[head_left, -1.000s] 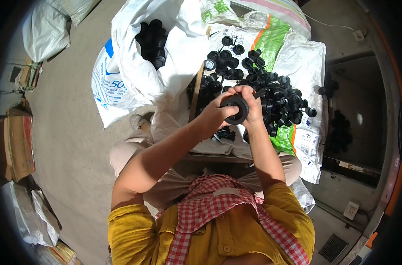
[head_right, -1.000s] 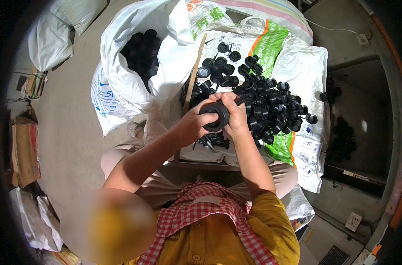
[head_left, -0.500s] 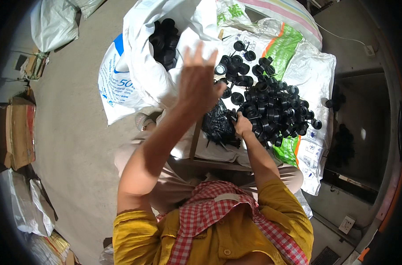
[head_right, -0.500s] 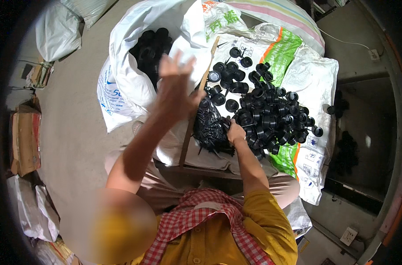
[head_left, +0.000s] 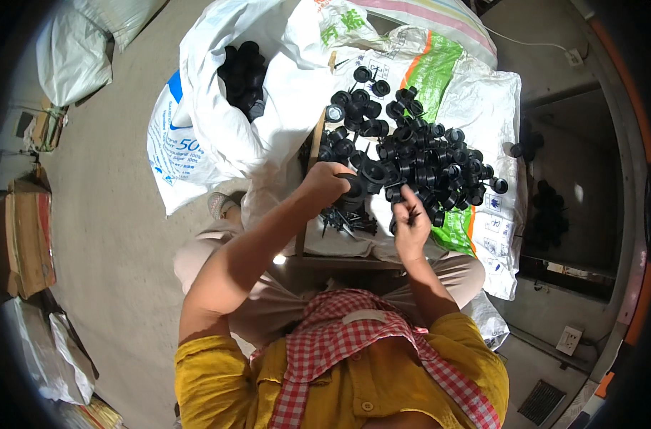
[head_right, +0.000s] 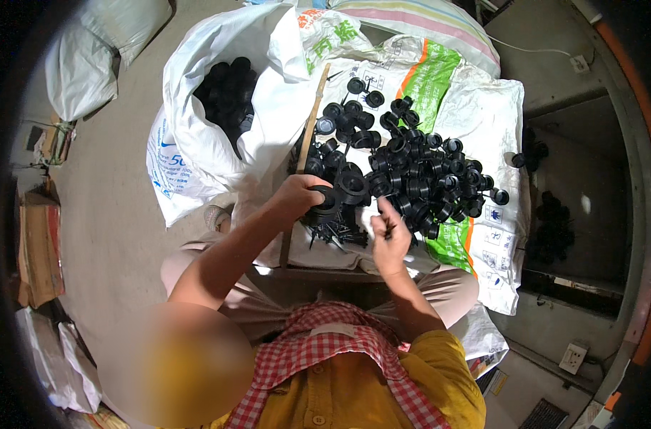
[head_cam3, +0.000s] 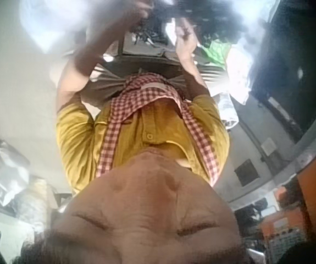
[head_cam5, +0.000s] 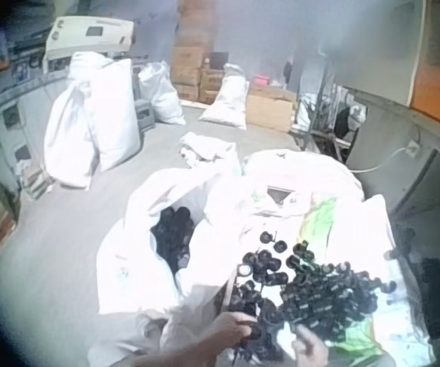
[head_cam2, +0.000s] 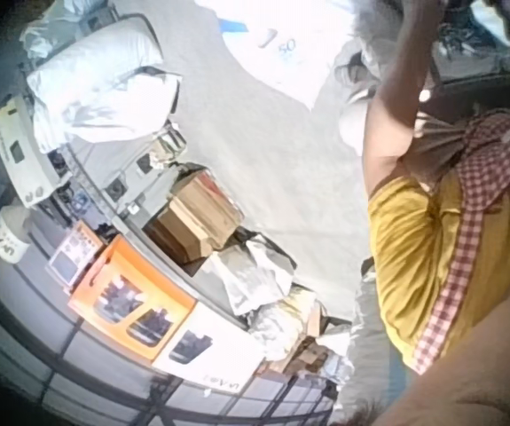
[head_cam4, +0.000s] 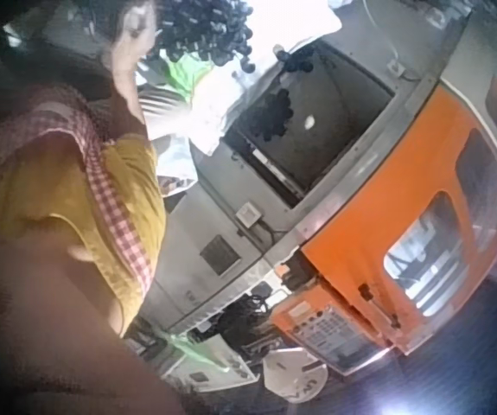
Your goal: The person sits on the floor and repeatedly picks up black plastic caps and metal rods, inserting the rods into the caps. The assembled units are placed into a white sack to the left.
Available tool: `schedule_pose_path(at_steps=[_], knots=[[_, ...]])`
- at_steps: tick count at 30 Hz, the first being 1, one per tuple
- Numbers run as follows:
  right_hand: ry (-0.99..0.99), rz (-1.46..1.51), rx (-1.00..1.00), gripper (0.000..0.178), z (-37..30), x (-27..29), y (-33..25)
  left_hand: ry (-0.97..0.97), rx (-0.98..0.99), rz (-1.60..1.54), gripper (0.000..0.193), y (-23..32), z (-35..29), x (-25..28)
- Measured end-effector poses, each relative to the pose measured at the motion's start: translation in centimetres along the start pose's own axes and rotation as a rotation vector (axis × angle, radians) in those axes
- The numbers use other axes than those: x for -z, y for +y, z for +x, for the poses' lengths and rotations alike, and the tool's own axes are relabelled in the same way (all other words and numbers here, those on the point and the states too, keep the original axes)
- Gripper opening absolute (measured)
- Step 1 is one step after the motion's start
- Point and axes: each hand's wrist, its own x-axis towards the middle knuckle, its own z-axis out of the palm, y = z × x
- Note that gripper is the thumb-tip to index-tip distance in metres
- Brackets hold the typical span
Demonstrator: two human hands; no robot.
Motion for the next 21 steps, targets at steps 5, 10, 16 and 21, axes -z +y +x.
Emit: schedule_pose_path(at_steps=[5, 10, 16, 21], knots=[[-0.506, -0.350, 0.328, 0.052, 2.6, 1.3, -4.4, -0.276, -0.096, 0.278, 0.028, -0.2, -1.4, -0.9], [-0.533, -0.278, 0.436, 0.039, 3.6, 2.0, -5.7, -0.173, -0.112, -0.099, 0.036, -0.8, -2.7, -3.0], [-0.298, 0.385, -0.001, 0.035, 1.5, -0.7, -4.3, -0.299, 0.197, -0.033, 0.035, -2.1, -2.6, -2.7], [0.124, 0.555, -0.358, 0.018, 4.4, 0.4, -0.1, 0.188, -0.126, 0.627, 0.031, -1.4, -1.1, -0.8]])
